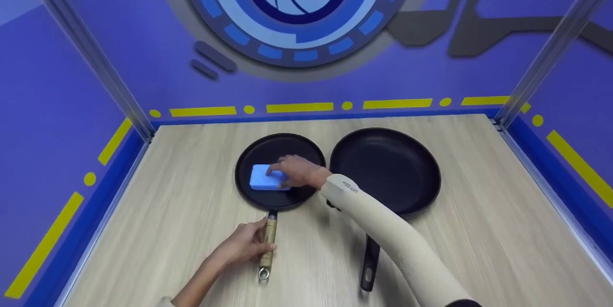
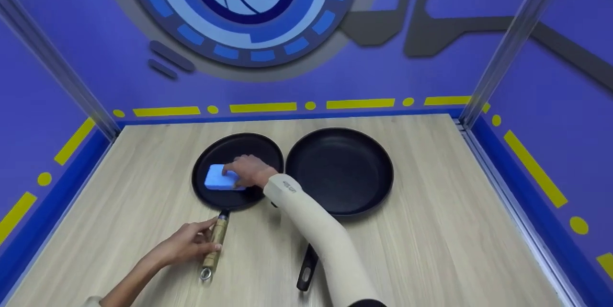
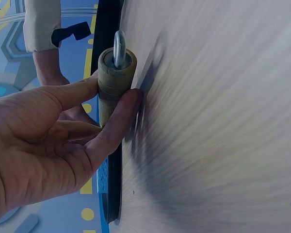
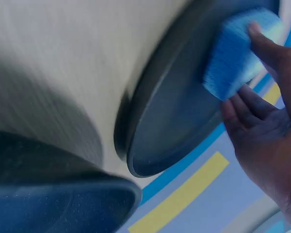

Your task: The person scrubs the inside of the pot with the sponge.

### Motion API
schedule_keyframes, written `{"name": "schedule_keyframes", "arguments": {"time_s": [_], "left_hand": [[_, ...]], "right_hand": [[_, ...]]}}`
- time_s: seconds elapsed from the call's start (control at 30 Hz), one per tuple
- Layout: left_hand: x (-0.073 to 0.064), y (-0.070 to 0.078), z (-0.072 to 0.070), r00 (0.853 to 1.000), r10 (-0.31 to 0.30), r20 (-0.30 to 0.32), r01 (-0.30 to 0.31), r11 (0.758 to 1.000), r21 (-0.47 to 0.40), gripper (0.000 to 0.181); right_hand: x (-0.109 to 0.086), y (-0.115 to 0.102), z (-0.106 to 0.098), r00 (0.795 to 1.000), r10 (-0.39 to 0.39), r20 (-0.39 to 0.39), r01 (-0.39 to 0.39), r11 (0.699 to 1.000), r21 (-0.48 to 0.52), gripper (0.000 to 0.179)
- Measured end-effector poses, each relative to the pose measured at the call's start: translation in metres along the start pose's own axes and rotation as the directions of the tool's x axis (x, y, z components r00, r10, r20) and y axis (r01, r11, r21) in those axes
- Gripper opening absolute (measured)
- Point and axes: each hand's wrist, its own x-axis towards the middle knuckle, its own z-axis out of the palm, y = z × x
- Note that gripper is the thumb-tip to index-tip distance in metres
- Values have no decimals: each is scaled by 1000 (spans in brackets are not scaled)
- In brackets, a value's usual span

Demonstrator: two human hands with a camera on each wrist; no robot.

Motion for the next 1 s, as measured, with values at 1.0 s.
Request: {"name": "schedule_keyframes", "arguments": {"time_s": [1.0], "left_hand": [[2,-1,0,998,59,11,-59,997,-41,83]], "right_hand": [[32,0,2,984,163,-69,-171,977,-130,43]]}}
